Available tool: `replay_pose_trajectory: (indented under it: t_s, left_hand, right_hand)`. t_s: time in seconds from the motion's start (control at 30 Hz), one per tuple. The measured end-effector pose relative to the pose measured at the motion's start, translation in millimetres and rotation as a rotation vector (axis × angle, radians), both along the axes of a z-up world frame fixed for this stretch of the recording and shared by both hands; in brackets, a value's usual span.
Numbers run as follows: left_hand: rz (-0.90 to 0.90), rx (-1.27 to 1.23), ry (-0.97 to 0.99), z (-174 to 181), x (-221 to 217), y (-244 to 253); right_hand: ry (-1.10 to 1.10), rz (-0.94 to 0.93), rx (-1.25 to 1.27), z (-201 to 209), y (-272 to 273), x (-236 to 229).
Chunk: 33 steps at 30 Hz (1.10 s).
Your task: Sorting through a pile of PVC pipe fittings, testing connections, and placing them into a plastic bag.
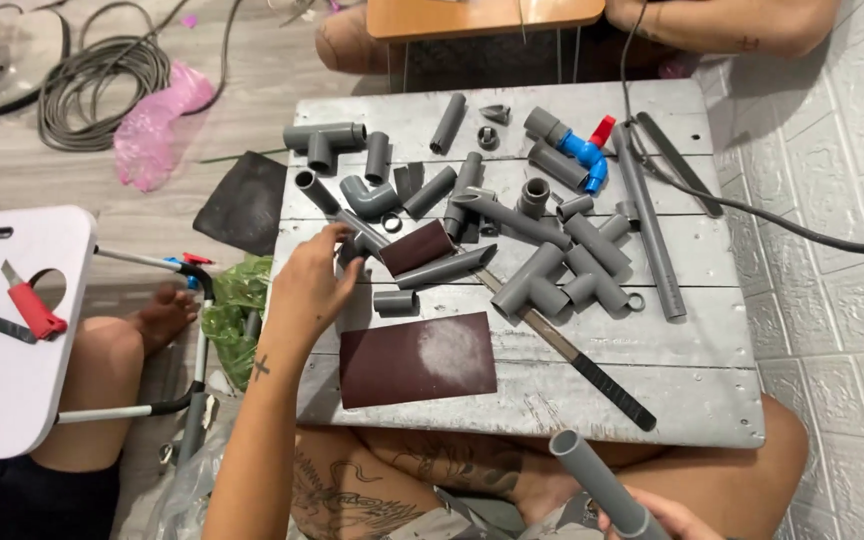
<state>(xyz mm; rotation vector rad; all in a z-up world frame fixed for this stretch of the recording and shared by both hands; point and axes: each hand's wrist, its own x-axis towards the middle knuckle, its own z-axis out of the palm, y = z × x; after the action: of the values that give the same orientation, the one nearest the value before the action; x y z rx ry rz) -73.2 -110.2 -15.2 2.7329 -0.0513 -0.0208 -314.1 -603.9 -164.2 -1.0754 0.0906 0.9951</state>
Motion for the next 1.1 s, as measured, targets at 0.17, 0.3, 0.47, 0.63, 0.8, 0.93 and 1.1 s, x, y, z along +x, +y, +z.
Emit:
replay_pose_trajectory:
  t_s: [0.17,0.3,0.47,0.63,0.8,0.93,1.1]
  left_hand:
    - [0.021,-0.210,-0.124,4,-3,3]
    - [0.050,-0.087,-0.461,-1,-37,16]
    - [0.179,-0.619,-0.525,26,-97,-30]
    - [0.158,-0.738,-0.479,20,-128,-65]
    - [0.100,-0.692,-0.488,39,-132,-82]
    - [0.021,-0.705,-0.509,36,-132,-81]
    - [0.032,-0.787,-0.474,32,-131,-81]
  right_hand:
    - [-0.096,0.097,-0.035,-4,12,5]
    - [-0.229,0.155,-0.054,92,70,36]
    - [-0.143,0.023,-0.110,146,144,53]
    - [-0.323,0.066,-0.156,163,166,67]
    - [-0.318,0.031,-0.102,154,163,63]
    - [-0.342,-0.029,-0.100,150,159,59]
    - [-0.380,-0.022,-0.124,149,159,60]
